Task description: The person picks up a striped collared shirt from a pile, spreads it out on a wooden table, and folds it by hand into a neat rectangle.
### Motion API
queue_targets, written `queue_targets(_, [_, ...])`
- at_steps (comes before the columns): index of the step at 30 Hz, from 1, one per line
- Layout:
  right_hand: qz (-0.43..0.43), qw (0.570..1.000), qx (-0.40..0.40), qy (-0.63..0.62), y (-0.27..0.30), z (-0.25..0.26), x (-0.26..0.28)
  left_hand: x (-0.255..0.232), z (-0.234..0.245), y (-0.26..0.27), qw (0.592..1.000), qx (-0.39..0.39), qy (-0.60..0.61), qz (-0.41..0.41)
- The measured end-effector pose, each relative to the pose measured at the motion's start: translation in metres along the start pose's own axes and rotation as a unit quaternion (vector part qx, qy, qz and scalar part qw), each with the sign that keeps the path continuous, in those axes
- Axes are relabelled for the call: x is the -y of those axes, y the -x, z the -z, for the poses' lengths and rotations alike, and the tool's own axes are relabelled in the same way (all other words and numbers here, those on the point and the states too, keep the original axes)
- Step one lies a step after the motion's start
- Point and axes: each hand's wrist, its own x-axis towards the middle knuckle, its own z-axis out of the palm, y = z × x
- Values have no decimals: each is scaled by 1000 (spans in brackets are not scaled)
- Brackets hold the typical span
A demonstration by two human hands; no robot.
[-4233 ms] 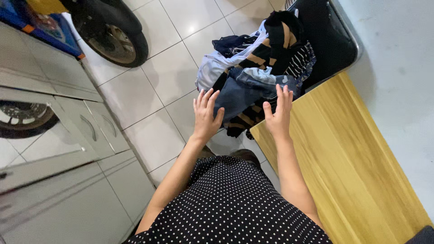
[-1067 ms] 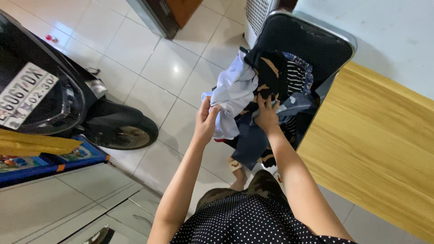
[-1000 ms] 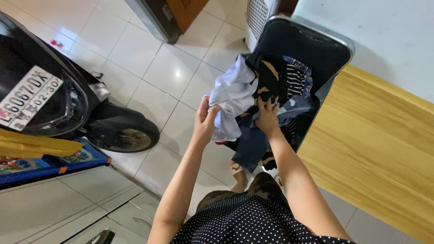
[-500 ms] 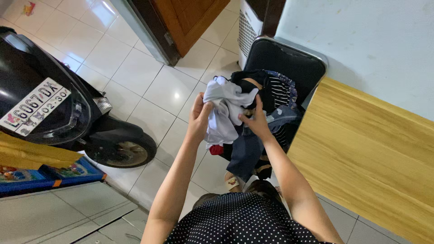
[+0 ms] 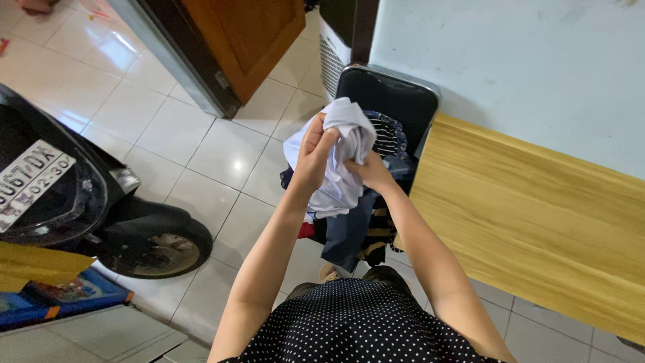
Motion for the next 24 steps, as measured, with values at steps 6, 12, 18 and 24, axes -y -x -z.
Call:
queue_targets(6, [-177, 963, -124, -163, 29, 42, 9, 45, -1, 3, 994, -13, -93, 50])
queue_targets(12, [-173, 902, -228, -322, 55, 84, 33, 115, -3, 37, 947, 49, -317, 36])
queue_targets(18, [-90, 842, -235, -477, 75, 133, 50, 150, -31, 63, 897, 67, -435, 44])
queue_targets(24, [-51, 825, -205, -524, 107, 190, 59, 158, -79, 47, 908, 50, -405, 90])
